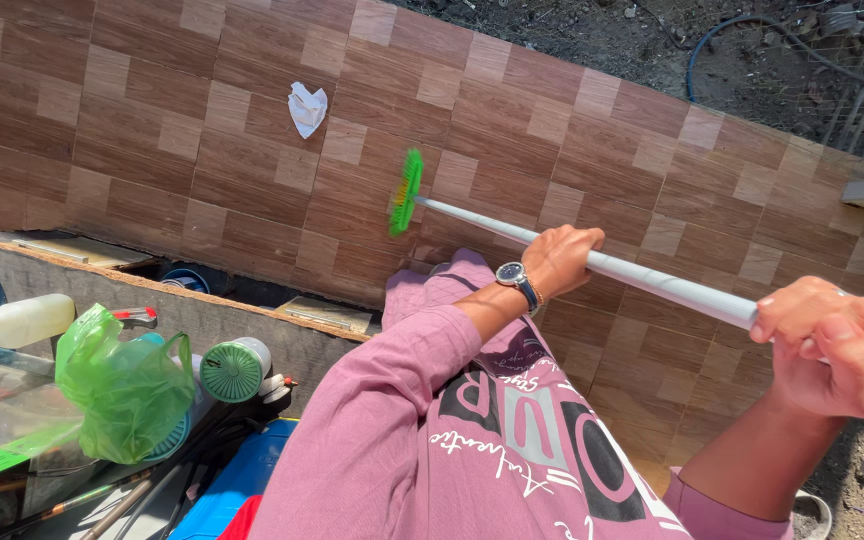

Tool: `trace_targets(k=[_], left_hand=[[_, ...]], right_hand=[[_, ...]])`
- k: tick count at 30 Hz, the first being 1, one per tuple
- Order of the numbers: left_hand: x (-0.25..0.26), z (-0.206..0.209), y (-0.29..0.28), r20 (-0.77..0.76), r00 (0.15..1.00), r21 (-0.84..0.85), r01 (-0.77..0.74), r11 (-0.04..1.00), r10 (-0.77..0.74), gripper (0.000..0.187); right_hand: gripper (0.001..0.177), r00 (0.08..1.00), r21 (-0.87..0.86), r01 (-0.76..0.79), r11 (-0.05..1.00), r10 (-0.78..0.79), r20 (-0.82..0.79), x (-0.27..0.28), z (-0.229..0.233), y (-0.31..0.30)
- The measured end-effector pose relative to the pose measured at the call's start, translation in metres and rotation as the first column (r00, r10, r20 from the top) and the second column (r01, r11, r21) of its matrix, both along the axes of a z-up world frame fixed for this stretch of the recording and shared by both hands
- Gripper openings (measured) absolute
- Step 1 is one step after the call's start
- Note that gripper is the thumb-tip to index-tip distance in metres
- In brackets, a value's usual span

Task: The person sweeps debris across a tiled floor using a broom, navigating around a bicycle and a motorcycle.

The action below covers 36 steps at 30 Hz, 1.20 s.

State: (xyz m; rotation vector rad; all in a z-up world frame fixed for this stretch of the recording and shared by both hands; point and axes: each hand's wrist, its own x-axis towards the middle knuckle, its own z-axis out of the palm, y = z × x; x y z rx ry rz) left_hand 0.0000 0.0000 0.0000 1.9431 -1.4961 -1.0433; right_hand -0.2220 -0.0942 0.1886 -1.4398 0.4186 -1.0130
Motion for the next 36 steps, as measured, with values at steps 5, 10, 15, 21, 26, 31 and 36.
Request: trace_targets(k=[5, 10, 15, 21, 26, 31, 36], left_hand=[[-0.059, -0.016, -0.004, -0.141, 0.990, -0.396, -0.043, 0.917, -0.015, 0.037], [-0.040, -0.063, 0.026, -0.114, 0.993, -0.283, -0.069, 0.957, 0.038, 0.033], [0.024, -0.120, 0.063, 0.119, 0.990, -0.110, -0.068, 0.992, 0.081, 0.032], [0.092, -0.179, 0.086, 0.321, 0.946, 0.115, -0.078, 0.990, 0.037, 0.029], [0.079, -0.138, 0.062, 0.290, 0.940, -0.145, -0.141, 0.979, 0.179, 0.033], [0.012, -0.027, 0.010, -0.032, 0.998, -0.237, -0.052, 0.970, 0.046, 0.034], [-0.023, 0.003, 0.008, -0.125, 0.987, -0.291, 0.063, 0.955, -0.103, 0.028]], right_hand=[[0.031, 0.961, -0.347, -0.153, 0.925, 0.057, -0.272, 0.063, 0.064, 0.036], [0.031, 0.929, -0.410, -0.267, 0.872, 0.120, -0.349, 0.099, 0.038, 0.055], [0.026, 0.979, -0.041, -0.182, 0.982, 0.178, -0.098, 0.093, -0.046, 0.057], [0.020, 0.957, 0.245, -0.194, 0.950, 0.239, -0.166, 0.101, -0.122, 0.073], [0.026, 0.970, 0.215, -0.088, 0.973, 0.133, -0.203, 0.082, -0.084, 0.048], [0.025, 0.996, -0.158, -0.038, 0.987, 0.025, -0.083, 0.058, 0.030, 0.016], [0.025, 0.946, -0.405, -0.192, 0.894, 0.059, -0.319, 0.084, 0.079, 0.049]])
